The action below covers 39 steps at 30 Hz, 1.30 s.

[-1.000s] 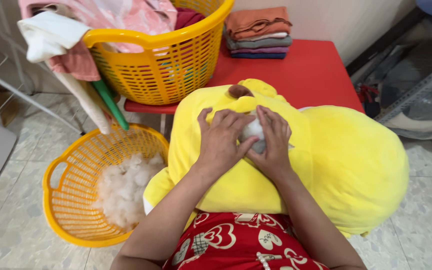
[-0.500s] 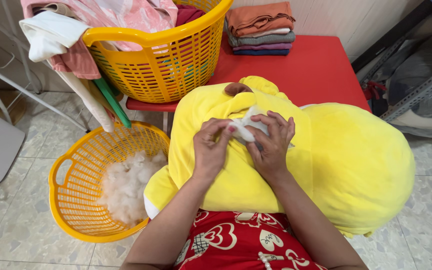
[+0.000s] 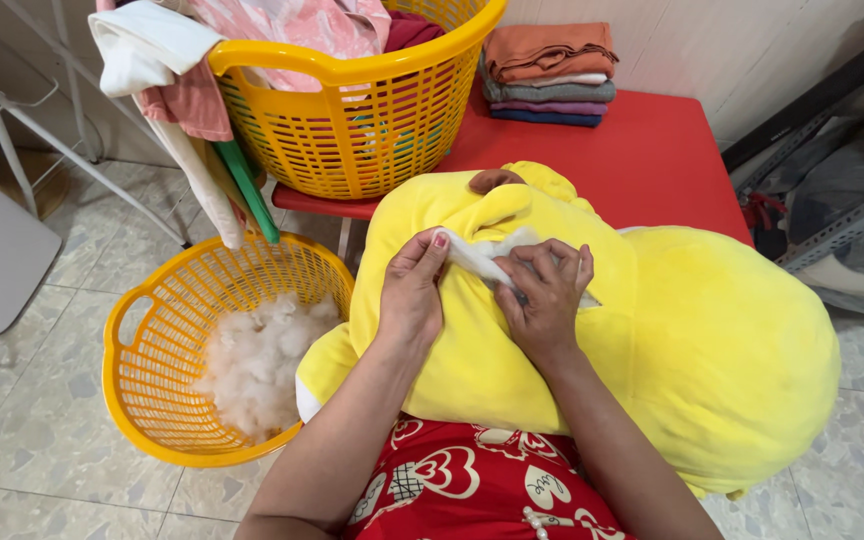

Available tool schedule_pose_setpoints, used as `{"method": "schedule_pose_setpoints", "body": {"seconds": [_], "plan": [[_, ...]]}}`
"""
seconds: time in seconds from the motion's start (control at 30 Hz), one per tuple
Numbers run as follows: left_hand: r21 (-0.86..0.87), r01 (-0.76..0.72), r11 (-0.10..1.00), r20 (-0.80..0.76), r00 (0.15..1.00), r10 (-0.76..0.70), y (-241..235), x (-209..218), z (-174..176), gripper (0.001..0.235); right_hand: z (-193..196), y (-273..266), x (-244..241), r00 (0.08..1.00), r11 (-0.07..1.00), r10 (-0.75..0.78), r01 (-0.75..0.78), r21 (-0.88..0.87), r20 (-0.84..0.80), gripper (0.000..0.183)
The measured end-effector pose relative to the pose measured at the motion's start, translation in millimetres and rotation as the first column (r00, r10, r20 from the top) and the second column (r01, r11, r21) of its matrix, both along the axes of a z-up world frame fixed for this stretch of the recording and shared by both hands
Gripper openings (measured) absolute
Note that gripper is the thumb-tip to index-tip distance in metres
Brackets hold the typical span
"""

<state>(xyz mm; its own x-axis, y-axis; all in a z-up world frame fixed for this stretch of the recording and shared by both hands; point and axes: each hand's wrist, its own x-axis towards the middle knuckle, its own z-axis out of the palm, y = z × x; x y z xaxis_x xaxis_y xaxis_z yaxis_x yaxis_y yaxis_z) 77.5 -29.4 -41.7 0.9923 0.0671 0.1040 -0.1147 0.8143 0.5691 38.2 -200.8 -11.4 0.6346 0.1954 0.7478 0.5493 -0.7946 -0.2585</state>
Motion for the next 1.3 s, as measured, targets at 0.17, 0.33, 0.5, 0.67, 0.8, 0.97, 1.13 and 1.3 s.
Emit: {"method": "schedule_pose_setpoints", "body": {"seconds": [0.17, 0.33, 0.5, 0.67, 0.8, 0.97, 1.13, 1.3], "plan": [[-0.054, -0.019, 0.998, -0.060, 0.998, 0.015, 7, 6, -7, 0.011, -3, 2, 1, 1.000, 1.000, -0.009, 0.009, -0.006, -0.003, 0.025], [-0.097, 0.026, 0.995, -0.129, 0.991, -0.039, 25, 9, -3, 0.010, -11, -2, 3, 1.000, 1.000, -0.031, 0.031, -0.003, 0.002, 0.023], [-0.229, 0.061, 0.972, -0.255, 0.959, -0.120, 50, 15, 1, 0.010, -18, -14, 5, 1.000, 1.000, -0.022, 0.021, 0.008, 0.009, 0.032], [-0.416, -0.126, 0.901, -0.199, 0.979, 0.045, 106, 54, -57, 0.018, -20, -23, 4, 1.000, 0.999, -0.001, 0.002, 0.037, -0.016, 0.037], [-0.287, -0.413, 0.864, -0.166, 0.910, 0.379, 193, 82, -153, 0.020, -17, -26, 2, 1.000, 0.999, -0.003, 0.004, 0.034, -0.028, 0.039], [-0.202, -0.643, 0.738, -0.607, 0.674, 0.421, 260, 45, -249, 0.039, -8, -20, -2, 0.999, 0.999, 0.004, -0.003, 0.034, -0.042, 0.043], [-0.047, -0.576, 0.816, -0.763, 0.547, 0.343, 270, 31, -243, 0.064, 0, -16, -5, 0.999, 0.997, 0.051, -0.052, 0.050, 0.018, 0.056], [0.078, -0.513, 0.855, -0.623, 0.644, 0.444, 238, 32, -168, 0.046, -1, -13, -5, 0.977, 0.949, 0.197, -0.210, 0.236, 0.075, 0.047]]}}
